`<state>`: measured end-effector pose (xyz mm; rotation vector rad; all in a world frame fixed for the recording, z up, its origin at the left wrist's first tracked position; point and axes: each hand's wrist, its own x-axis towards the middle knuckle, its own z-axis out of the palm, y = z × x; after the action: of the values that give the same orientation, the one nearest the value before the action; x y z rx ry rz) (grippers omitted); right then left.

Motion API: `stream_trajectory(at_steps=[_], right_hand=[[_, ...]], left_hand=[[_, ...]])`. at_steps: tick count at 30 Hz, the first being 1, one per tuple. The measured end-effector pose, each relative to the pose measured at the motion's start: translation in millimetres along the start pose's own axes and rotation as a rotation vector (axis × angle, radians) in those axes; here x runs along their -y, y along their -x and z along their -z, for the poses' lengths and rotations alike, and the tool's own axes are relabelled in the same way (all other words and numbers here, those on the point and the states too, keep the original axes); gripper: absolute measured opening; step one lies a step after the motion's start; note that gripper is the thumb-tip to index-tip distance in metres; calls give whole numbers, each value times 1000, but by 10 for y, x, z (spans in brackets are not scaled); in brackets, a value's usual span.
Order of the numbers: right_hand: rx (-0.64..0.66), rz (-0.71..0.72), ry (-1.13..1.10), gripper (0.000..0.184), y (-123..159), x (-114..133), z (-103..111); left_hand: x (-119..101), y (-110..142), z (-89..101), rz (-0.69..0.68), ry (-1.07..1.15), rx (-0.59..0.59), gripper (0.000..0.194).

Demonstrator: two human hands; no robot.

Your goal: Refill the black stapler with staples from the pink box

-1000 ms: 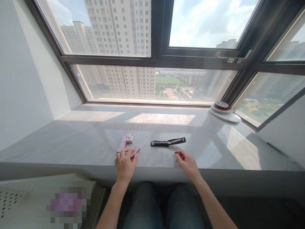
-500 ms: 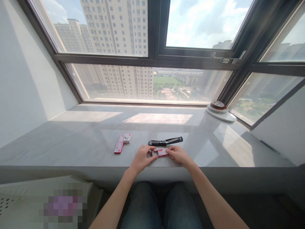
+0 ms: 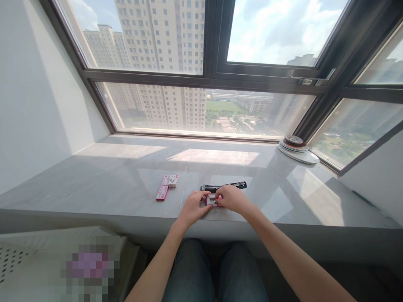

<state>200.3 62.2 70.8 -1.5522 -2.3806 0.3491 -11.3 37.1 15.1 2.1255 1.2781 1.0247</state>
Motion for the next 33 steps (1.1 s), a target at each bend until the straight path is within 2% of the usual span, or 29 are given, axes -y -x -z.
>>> stream_trajectory(at_steps=[5,10,12,16,19,23,26,29,33], right_hand=[[72,41,66,5,-241,63,-64],[80,64,65,9,-276,128,-88],[77,82,44,5,-222,119,-54],[37,91,-222,19,3,-75,-44],[-68,5,-422,27,232,-348,-142],[-150,-94,-477,38,464,-627,-281],[-103,-88,-439,52,500,-654,-332],[-82,-84,-383,48,452,-589,-358],[-75,-80,-363,47,399,-498,-325]], left_hand=[[24,3,-3,12,2,-8,44],[6,4,12,18,3,-9,41],[5,2,14,17,8,-9,41],[16,3,9,22,28,-11,47],[14,11,18,6,45,-21,48],[15,6,25,41,85,-62,41],[22,-28,-27,147,104,-82,28],[5,-64,-121,190,113,-84,21],[-29,-56,-198,170,150,-60,18]])
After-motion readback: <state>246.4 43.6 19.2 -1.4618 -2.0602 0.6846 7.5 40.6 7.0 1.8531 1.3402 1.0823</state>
